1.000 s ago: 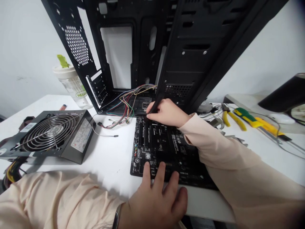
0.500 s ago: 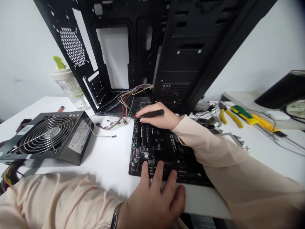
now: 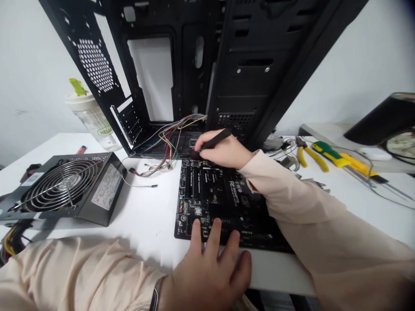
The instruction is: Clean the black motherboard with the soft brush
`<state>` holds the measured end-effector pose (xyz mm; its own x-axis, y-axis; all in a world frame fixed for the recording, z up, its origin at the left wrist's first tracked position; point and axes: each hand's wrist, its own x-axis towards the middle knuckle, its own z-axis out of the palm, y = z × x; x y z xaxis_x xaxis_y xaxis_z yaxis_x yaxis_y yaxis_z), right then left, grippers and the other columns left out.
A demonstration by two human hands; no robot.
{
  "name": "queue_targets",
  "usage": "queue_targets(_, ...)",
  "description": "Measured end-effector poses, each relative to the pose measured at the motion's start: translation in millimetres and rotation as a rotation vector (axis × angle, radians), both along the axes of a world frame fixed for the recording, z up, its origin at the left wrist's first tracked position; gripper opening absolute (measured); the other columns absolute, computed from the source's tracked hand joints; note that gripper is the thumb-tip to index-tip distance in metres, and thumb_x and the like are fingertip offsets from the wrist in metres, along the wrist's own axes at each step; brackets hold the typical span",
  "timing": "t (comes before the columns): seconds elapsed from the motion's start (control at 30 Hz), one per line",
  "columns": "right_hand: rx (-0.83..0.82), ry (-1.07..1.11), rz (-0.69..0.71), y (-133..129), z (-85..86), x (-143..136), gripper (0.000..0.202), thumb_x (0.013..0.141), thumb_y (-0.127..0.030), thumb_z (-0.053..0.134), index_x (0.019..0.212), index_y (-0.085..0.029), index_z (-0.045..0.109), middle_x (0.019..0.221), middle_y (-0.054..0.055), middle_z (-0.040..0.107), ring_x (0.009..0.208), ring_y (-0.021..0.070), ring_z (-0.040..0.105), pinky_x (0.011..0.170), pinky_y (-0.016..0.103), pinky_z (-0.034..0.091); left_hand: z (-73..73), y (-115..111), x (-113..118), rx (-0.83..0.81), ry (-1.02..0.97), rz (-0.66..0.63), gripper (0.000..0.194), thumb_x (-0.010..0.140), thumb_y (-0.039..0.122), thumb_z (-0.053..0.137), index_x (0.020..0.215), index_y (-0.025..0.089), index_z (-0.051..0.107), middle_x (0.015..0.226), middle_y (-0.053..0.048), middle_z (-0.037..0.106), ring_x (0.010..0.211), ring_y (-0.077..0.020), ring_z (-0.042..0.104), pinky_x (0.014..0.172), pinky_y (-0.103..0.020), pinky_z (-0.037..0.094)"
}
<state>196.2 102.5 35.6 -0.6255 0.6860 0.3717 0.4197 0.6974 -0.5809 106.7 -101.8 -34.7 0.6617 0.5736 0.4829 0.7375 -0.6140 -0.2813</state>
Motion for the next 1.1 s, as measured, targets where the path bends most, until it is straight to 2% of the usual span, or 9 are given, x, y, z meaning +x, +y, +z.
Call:
queue_targets(0.1, -0.055, -0.173, 0.045, 0, 2.4, 1, 0.019, 0.060, -0.004, 0.054, 0.061, -0.016, 0.068, 0.060, 0.000, 0.066, 0.058, 0.0123, 0.059, 0.061, 0.024, 0.047, -1.5, 0, 0, 0.008, -0.011, -0.008, 0.027, 0.098, 0.025, 0.041, 0.110, 0.028, 0.066, 0.116, -0.001, 0.067, 0.099, -0.0328, 0.065, 0.070, -0.053, 0.057)
queue_targets(0.3, 0.040, -0.070, 0.086, -3, 10.9, 2, 0.023, 0.066, -0.005, 0.054, 0.077, -0.016, 0.072, 0.087, 0.003, 0.071, 0.083, 0.0147, 0.064, 0.081, 0.025, 0.048, -5.5, -1, -1, 0.023, 0.001, -0.007, 0.025, 0.097, 0.026, 0.043, 0.112, 0.027, 0.064, 0.116, -0.002, 0.066, 0.100, -0.0337, 0.063, 0.073, -0.054, 0.054)
queue_targets(0.43, -0.076, -0.239, 0.028, -4, 19.2, 8, 0.017, 0.063, -0.006, 0.054, 0.060, -0.016, 0.067, 0.060, 0.000, 0.064, 0.058, 0.0136, 0.059, 0.059, 0.026, 0.046, -6.8, -1, -1, 0.023, 0.000, -0.008, 0.024, 0.097, 0.027, 0.046, 0.113, 0.027, 0.063, 0.119, -0.003, 0.064, 0.103, -0.0340, 0.062, 0.075, -0.054, 0.053)
queue_targets(0.5, -0.122, -0.305, 0.028, -7, 20.4, 6, 0.016, 0.063, -0.006, 0.054, 0.057, -0.016, 0.065, 0.055, -0.001, 0.062, 0.054, 0.0127, 0.056, 0.057, 0.025, 0.045, -6.9, 0, -1, 0.027, -0.014, -0.008, 0.024, 0.096, 0.027, 0.046, 0.111, 0.028, 0.064, 0.118, -0.003, 0.065, 0.103, -0.0338, 0.062, 0.074, -0.053, 0.055)
queue_targets(0.63, -0.103, -0.150, 0.080, -11, 22.7, 3, 0.020, 0.068, -0.006, 0.054, 0.074, -0.017, 0.070, 0.078, 0.000, 0.070, 0.074, 0.0119, 0.062, 0.071, 0.021, 0.048, -7.4, 1, 0, 0.048, -0.052, 0.004, 0.022, 0.095, 0.026, 0.046, 0.107, 0.027, 0.066, 0.114, -0.001, 0.067, 0.100, -0.0330, 0.063, 0.072, -0.053, 0.057)
queue_targets(0.83, -0.063, -0.224, -0.033, -7, 24.4, 7, 0.016, 0.062, -0.005, 0.055, 0.053, -0.015, 0.063, 0.049, -0.001, 0.057, 0.051, 0.0110, 0.052, 0.055, 0.024, 0.041, -8.6, 0, 0, 0.029, -0.029, -0.011, 0.021, 0.095, 0.027, 0.049, 0.110, 0.026, 0.064, 0.117, -0.004, 0.065, 0.103, -0.0343, 0.061, 0.074, -0.055, 0.054)
queue_targets(0.97, -0.115, -0.180, 0.085, -7, 18.7, 2, 0.012, 0.069, -0.010, 0.059, 0.069, -0.016, 0.070, 0.068, -0.001, 0.068, 0.066, 0.0110, 0.061, 0.067, 0.021, 0.046, -7.9, 1, 1, 0.023, -0.041, -0.007, 0.022, 0.095, 0.025, 0.047, 0.108, 0.026, 0.065, 0.115, -0.003, 0.066, 0.101, -0.0344, 0.062, 0.073, -0.055, 0.055)
queue_targets(1.03, -0.099, -0.081, 0.084, -7, 18.8, 1, 0.013, 0.073, -0.014, 0.059, 0.077, -0.016, 0.071, 0.078, -0.001, 0.070, 0.074, 0.0114, 0.062, 0.070, 0.021, 0.047, -6.6, 1, 2, 0.026, -0.060, -0.002, 0.022, 0.095, 0.024, 0.047, 0.105, 0.026, 0.066, 0.113, -0.002, 0.067, 0.099, -0.0339, 0.063, 0.071, -0.055, 0.056)
queue_targets(1.1, -0.072, -0.013, 0.035, -6, 19.9, 3, 0.013, 0.072, -0.013, 0.058, 0.075, -0.016, 0.070, 0.075, -0.001, 0.070, 0.072, 0.0115, 0.061, 0.067, 0.021, 0.046, -5.2, 1, 2, 0.035, -0.072, -0.004, 0.023, 0.095, 0.024, 0.046, 0.104, 0.026, 0.067, 0.112, -0.001, 0.068, 0.097, -0.0335, 0.064, 0.069, -0.054, 0.058)
